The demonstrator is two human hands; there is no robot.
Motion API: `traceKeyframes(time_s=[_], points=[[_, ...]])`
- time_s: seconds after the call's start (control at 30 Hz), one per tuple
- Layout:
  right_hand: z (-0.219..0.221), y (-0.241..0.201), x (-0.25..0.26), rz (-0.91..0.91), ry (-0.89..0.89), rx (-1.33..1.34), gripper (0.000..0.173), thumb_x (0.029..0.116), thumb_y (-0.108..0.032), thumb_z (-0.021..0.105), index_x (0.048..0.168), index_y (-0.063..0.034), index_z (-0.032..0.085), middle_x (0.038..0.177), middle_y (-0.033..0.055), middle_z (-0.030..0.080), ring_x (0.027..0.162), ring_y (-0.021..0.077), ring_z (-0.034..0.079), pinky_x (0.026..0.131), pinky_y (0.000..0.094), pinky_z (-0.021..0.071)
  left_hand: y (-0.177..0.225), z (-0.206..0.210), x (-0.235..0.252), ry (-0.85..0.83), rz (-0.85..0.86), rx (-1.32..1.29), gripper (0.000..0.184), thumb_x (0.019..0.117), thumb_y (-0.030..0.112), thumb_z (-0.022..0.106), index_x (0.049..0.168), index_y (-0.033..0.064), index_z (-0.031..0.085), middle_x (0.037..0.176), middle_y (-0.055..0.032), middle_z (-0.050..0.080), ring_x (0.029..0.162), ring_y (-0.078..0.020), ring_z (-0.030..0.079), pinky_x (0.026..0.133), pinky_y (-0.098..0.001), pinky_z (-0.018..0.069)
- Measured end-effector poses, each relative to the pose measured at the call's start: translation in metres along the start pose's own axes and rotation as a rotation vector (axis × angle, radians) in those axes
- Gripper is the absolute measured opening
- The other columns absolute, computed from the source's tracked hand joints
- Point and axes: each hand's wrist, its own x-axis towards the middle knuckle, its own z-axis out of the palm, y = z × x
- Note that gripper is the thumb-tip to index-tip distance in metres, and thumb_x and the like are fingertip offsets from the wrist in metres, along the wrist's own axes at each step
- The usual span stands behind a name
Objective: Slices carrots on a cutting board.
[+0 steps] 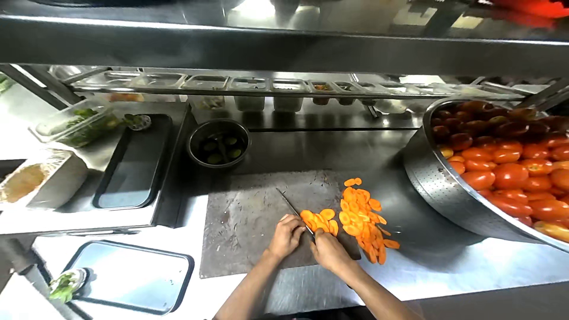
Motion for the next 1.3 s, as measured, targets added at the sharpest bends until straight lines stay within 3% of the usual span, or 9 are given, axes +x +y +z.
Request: traceKeyframes(time_s=[0.2,0.47,0.67,0.8,0.87,0.97,1.07,1.2,1.3], points=[[0.009,0.026,-0.012,0.022,0.046,0.113,0.044,0.1084,-0.033,0.048,0.130,0.0045,0.052,0.118,0.0244,0.065,0.115,0.0373,0.066,0.099,0.0508,0.0521,0.012,0.003,0.010,-0.252,-0.122,0.111,0.022,0.0912,0.018,0.069,0.106,0.0028,0.075,0.120,-0.0162,0.069,0.119,-0.0309,0.064,0.107,-0.0448,0.0499],[0.004,0.089,-0.021,0.177,0.107,0.290,0.044,0.1076,-0.035,0.049,0.130,0.0030,0.053,0.119,0.0232,0.065,0.112,0.0355,0.067,0.096,0.0493,0.0530,0.041,0.060,0.070,-0.546,-0.322,0.248,0.032,0.0991,0.020,0.062,0.125,0.0024,0.069,0.136,-0.0172,0.062,0.132,-0.0316,0.055,0.117,-0.0425,0.0391],[-0.008,0.137,-0.018,0.225,0.115,0.540,0.044,0.1083,-0.037,0.050,0.132,0.0010,0.050,0.109,0.0204,0.065,0.085,0.0300,0.072,0.077,0.0449,0.0600,0.046,0.114,0.109,-0.563,-0.317,0.242,0.033,0.0989,0.020,0.064,0.127,0.0024,0.068,0.136,-0.0154,0.064,0.133,-0.0298,0.056,0.118,-0.0432,0.0382],[-0.021,0.175,-0.034,0.139,0.102,0.834,0.048,0.1084,-0.039,0.051,0.140,-0.0031,0.044,0.087,0.0130,0.062,0.061,0.0223,0.066,0.061,0.0392,0.0594,0.049,0.130,0.126,-0.616,-0.257,0.222,0.036,0.1002,0.022,0.063,0.130,0.0009,0.066,0.136,-0.0162,0.064,0.132,-0.0283,0.057,0.118,-0.0404,0.0395],[-0.031,0.201,-0.040,0.156,0.195,0.745,0.047,0.1076,-0.037,0.052,0.139,-0.0019,0.049,0.095,0.0164,0.065,0.072,0.0261,0.069,0.069,0.0431,0.0601,0.048,0.135,0.127,-0.602,-0.197,0.229,0.043,0.0995,0.029,0.062,0.130,0.0004,0.065,0.138,-0.0173,0.062,0.134,-0.0298,0.056,0.118,-0.0432,0.0393],[-0.036,0.248,-0.032,0.303,0.322,0.458,0.045,0.1034,-0.031,0.054,0.135,0.0014,0.055,0.114,0.0249,0.069,0.110,0.0401,0.068,0.095,0.0549,0.0528,0.054,0.136,0.116,-0.605,-0.194,0.341,0.061,0.0924,0.043,0.063,0.138,0.0016,0.058,0.151,-0.0198,0.049,0.143,-0.0346,0.044,0.122,-0.0476,0.0326],[-0.025,0.296,-0.014,0.408,0.403,0.347,0.047,0.1021,-0.030,0.055,0.139,-0.0005,0.054,0.116,0.0251,0.070,0.114,0.0411,0.068,0.095,0.0558,0.0527,0.057,0.135,0.090,-0.464,-0.105,0.377,0.072,0.0850,0.045,0.061,0.138,-0.0024,0.056,0.148,-0.0286,0.048,0.141,-0.0440,0.044,0.119,-0.0565,0.0329],[-0.012,0.331,0.003,0.375,0.606,0.328,0.049,0.0994,-0.028,0.064,0.139,0.0005,0.055,0.123,0.0267,0.067,0.111,0.0441,0.068,0.091,0.0574,0.0542,0.056,0.133,0.076,-0.414,-0.137,0.426,0.080,0.0729,0.038,0.068,0.140,-0.0029,0.053,0.149,-0.0294,0.046,0.140,-0.0454,0.045,0.116,-0.0555,0.0378],[-0.004,0.339,0.011,0.305,0.770,0.356,0.051,0.0957,-0.022,0.068,0.141,0.0000,0.059,0.136,0.0286,0.060,0.125,0.0475,0.058,0.103,0.0585,0.0481,0.059,0.137,0.080,-0.450,-0.196,0.476,0.084,0.0732,0.038,0.069,0.145,-0.0016,0.050,0.154,-0.0266,0.043,0.144,-0.0442,0.041,0.119,-0.0578,0.0312]])
